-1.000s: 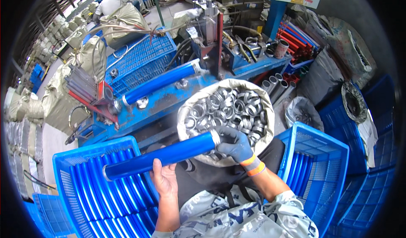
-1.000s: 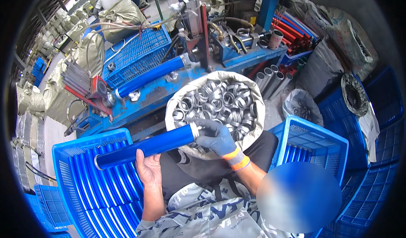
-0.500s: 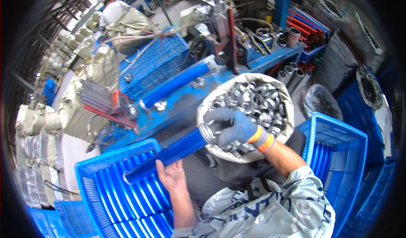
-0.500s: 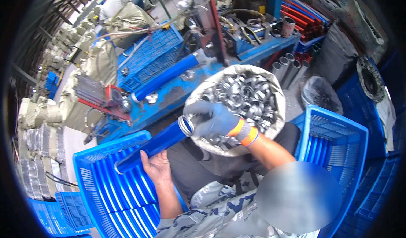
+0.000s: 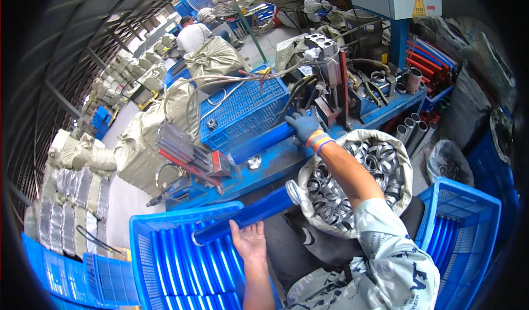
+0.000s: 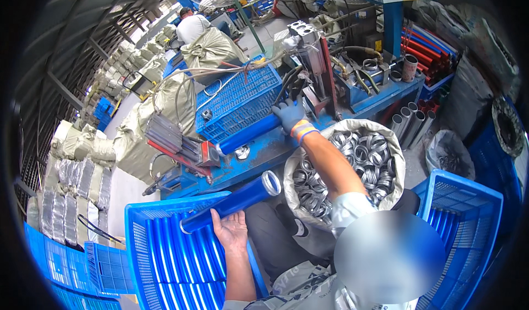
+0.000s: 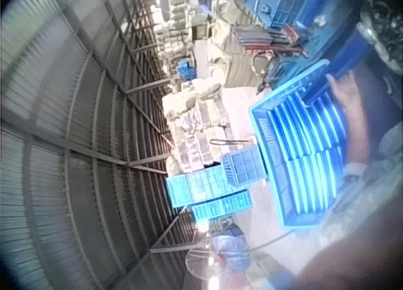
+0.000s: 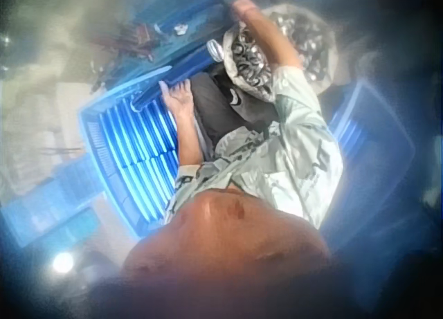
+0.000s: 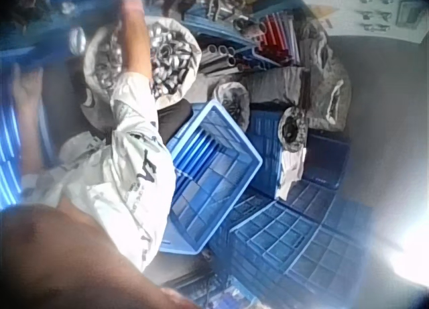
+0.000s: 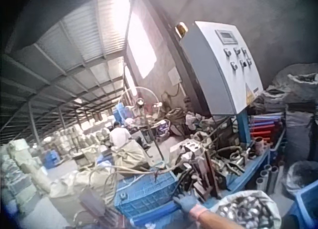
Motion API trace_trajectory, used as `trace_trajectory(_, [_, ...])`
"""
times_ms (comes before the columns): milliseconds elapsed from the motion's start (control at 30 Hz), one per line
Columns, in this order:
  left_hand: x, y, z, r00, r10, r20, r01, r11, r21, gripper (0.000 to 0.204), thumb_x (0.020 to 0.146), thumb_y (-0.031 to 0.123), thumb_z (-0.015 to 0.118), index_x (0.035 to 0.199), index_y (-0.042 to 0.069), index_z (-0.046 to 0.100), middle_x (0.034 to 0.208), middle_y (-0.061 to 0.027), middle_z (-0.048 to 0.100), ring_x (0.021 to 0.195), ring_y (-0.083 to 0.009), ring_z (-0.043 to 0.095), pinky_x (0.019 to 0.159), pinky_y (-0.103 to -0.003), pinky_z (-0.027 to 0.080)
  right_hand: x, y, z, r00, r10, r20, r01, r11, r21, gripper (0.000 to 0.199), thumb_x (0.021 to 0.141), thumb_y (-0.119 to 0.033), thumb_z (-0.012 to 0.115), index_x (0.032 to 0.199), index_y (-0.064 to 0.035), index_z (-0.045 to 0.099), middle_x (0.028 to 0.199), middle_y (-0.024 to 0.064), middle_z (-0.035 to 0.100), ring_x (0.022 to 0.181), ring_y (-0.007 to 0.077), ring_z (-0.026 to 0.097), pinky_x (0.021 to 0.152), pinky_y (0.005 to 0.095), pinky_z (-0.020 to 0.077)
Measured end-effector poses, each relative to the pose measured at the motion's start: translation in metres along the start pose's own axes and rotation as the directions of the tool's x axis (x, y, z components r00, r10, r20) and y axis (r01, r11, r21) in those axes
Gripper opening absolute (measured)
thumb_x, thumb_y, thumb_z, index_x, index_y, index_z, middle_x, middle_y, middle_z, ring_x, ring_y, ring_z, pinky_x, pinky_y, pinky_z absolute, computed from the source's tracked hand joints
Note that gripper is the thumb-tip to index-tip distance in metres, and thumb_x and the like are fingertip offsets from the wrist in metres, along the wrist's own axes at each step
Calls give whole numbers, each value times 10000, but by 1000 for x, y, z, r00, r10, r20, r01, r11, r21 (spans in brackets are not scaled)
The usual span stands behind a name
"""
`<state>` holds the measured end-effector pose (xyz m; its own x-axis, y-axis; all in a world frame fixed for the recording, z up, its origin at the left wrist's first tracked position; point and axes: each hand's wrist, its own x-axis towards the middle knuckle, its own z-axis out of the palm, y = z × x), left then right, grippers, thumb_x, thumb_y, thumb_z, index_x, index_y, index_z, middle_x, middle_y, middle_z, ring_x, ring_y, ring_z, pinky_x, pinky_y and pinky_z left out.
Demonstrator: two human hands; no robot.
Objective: Assembling silver metal rings onto blue industrial pipes and placing them in a blue crate.
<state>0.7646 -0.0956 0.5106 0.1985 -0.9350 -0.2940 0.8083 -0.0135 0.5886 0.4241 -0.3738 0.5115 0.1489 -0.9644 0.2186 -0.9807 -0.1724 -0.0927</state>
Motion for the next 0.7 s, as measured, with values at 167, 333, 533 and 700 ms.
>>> trace_trajectory(167, [37,-27,5,996,-78,43,63,957,282,668,1068,521,751,1510,49,580,1458,-135,639,1330,-286,613,1116,-455,510,-79,0,-116,802,-186,-568,429,840,332,734,831,-324,840,1489,-66,642,1260,209,738,1095,437,740,940,503,605])
trace_trajectory(333, [153,-125,117,962,-180,207,119,954,275,695,1017,459,845,1522,64,578,1459,-148,670,1396,-340,626,1139,-531,501,-235,67,-210,866,156,-475,342,508,790,924,876,8,646,1742,23,325,1549,212,636,1402,269,642,1185,388,487])
trace_trajectory(533, [300,-160,142,984,-174,-30,171,899,403,900,922,590,895,1550,32,572,1510,-223,667,1386,-395,670,1170,-506,502,-440,94,-200,750,607,-263,-14,412,911,1069,907,-300,829,1747,56,273,1607,174,570,1364,263,636,1157,399,509])
trace_trajectory(700, [313,-187,131,957,-244,-154,287,859,424,910,930,538,903,1564,-12,549,1493,-298,667,1348,-439,697,1171,-570,512,-525,88,-195,524,814,-251,-249,429,869,969,888,-197,766,1741,16,360,1617,184,573,1400,268,623,1196,399,494])
